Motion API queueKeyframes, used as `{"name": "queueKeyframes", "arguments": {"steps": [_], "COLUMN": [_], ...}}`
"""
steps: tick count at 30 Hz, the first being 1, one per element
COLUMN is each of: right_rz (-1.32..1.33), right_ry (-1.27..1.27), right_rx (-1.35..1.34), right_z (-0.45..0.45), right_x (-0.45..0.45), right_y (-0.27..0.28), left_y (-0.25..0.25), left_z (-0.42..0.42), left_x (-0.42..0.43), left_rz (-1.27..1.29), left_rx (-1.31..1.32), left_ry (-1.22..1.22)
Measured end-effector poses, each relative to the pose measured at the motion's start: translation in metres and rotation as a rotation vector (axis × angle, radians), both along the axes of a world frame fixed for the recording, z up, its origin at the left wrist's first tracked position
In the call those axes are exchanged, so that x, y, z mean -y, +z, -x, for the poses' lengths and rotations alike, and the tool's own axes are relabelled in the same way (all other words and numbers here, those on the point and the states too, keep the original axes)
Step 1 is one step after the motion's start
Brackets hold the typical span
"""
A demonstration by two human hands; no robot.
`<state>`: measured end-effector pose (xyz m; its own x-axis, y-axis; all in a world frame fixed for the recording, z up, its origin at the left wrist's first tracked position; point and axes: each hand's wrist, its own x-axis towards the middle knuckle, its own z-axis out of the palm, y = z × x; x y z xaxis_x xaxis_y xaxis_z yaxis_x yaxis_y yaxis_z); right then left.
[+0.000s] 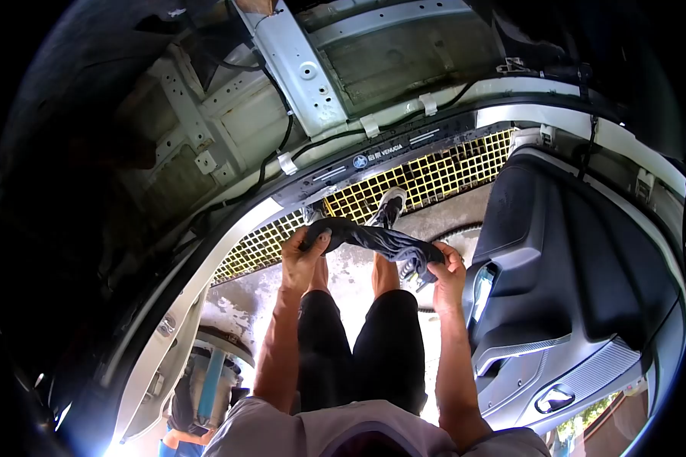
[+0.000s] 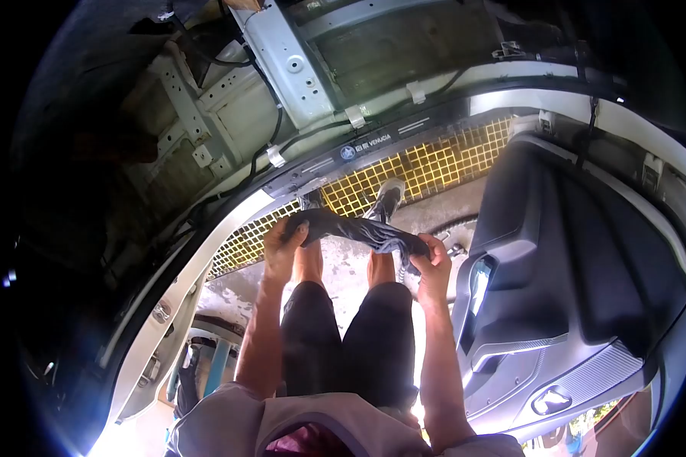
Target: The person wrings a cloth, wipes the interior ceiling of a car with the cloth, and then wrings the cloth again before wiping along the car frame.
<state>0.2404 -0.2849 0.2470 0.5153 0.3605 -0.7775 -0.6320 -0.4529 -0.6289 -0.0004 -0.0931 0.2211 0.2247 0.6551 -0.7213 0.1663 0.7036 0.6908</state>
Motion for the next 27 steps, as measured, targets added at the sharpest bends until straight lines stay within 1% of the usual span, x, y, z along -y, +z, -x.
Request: {"name": "queueKeyframes", "arguments": {"steps": [1, 2, 3, 4, 5, 6, 7, 8, 9, 10, 11, 12, 13, 14, 15, 16, 17, 18, 20, 21, 23, 24, 25, 26, 27], "right_rz": [-0.040, 0.065, 0.041, 0.096, 0.150, 0.237, 0.257, 0.255, 0.251, 0.200, 0.049, -0.003, -0.080, -0.148, -0.257, -0.388, -0.519, -0.486, -0.404, -0.362, -0.356, -0.326, -0.304, -0.241, -0.170], "right_ry": [0.097, 0.253, 0.475, 0.713, 0.951, 1.065, 1.193, 1.204, 1.215, 1.166, 1.162, 1.193, 1.173, 1.149, 1.132, 1.150, 1.165, 1.195, 0.739, 0.513, 0.304, 0.178, 0.366, 0.528, 0.505], "right_rx": [-0.042, -0.056, -0.021, 0.018, 0.056, 0.052, 0.120, 0.168, 0.217, 0.189, 0.296, 0.295, 0.433, 0.579, 0.505, 0.415, 0.325, 0.228, 0.187, 0.162, -0.240, -0.420, -0.150, 0.135, 0.111], "right_z": [-0.007, -0.014, -0.018, -0.020, -0.024, -0.022, -0.016, -0.010, -0.002, 0.003, 0.007, 0.009, 0.017, 0.025, 0.027, 0.031, 0.035, 0.040, 0.067, 0.082, 0.073, 0.068, 0.066, 0.064, 0.061], "right_x": [0.004, 0.008, 0.025, 0.021, 0.016, 0.010, 0.013, 0.009, 0.002, -0.007, -0.013, -0.025, -0.030, -0.035, -0.036, -0.027, -0.016, -0.011, -0.003, 0.000, -0.012, -0.017, -0.015, -0.013, -0.014], "right_y": [0.003, 0.010, 0.003, 0.010, 0.017, 0.021, 0.016, 0.019, 0.024, 0.025, 0.024, 0.030, 0.032, 0.034, 0.033, 0.019, 0.003, 0.002, 0.017, 0.025, 0.035, 0.041, 0.044, 0.047, 0.051], "left_y": [0.005, 0.010, 0.021, 0.036, 0.046, 0.063, 0.082, 0.100, 0.100, 0.110, 0.121, 0.127, 0.133, 0.144, 0.135, 0.134, 0.133, 0.130, 0.120, 0.113, 0.119, 0.108, 0.094, 0.086, 0.066], "left_z": [0.010, 0.015, 0.014, 0.009, 0.005, 0.002, -0.002, -0.014, -0.020, -0.031, -0.043, -0.051, -0.060, -0.070, -0.071, -0.074, -0.077, -0.081, -0.090, -0.084, -0.078, -0.077, -0.075, -0.075, -0.068], "left_x": [-0.005, -0.007, -0.013, -0.020, -0.021, -0.028, -0.037, -0.046, -0.042, -0.037, -0.031, -0.024, -0.019, -0.019, -0.002, 0.003, 0.007, 0.009, 0.008, 0.007, -0.006, -0.004, -0.001, 0.000, 0.010], "left_rz": [0.009, -0.158, -0.326, -0.292, -0.233, -0.073, 0.087, 0.195, -0.011, -0.062, -0.112, -0.192, -0.272, -0.134, -0.143, -0.099, -0.054, -0.195, -0.461, -0.217, 0.166, 0.155, 0.139, 0.041, 0.067], "left_rx": [-0.007, 0.014, 0.038, 0.179, 0.342, 0.382, 0.421, 0.444, 0.442, 0.475, 0.507, 0.507, 0.507, 0.479, 0.542, 0.592, 0.642, 0.669, 0.718, 0.737, 0.463, 0.399, 0.339, 0.243, 0.139], "left_ry": [-0.117, -0.229, -0.339, -0.335, -0.270, -0.341, -0.412, -0.518, -0.683, -0.735, -0.789, -0.864, -0.938, -1.054, -1.093, -1.098, -1.102, -1.006, -0.801, -0.797, -0.717, -0.613, -0.510, -0.463, -0.500]}}
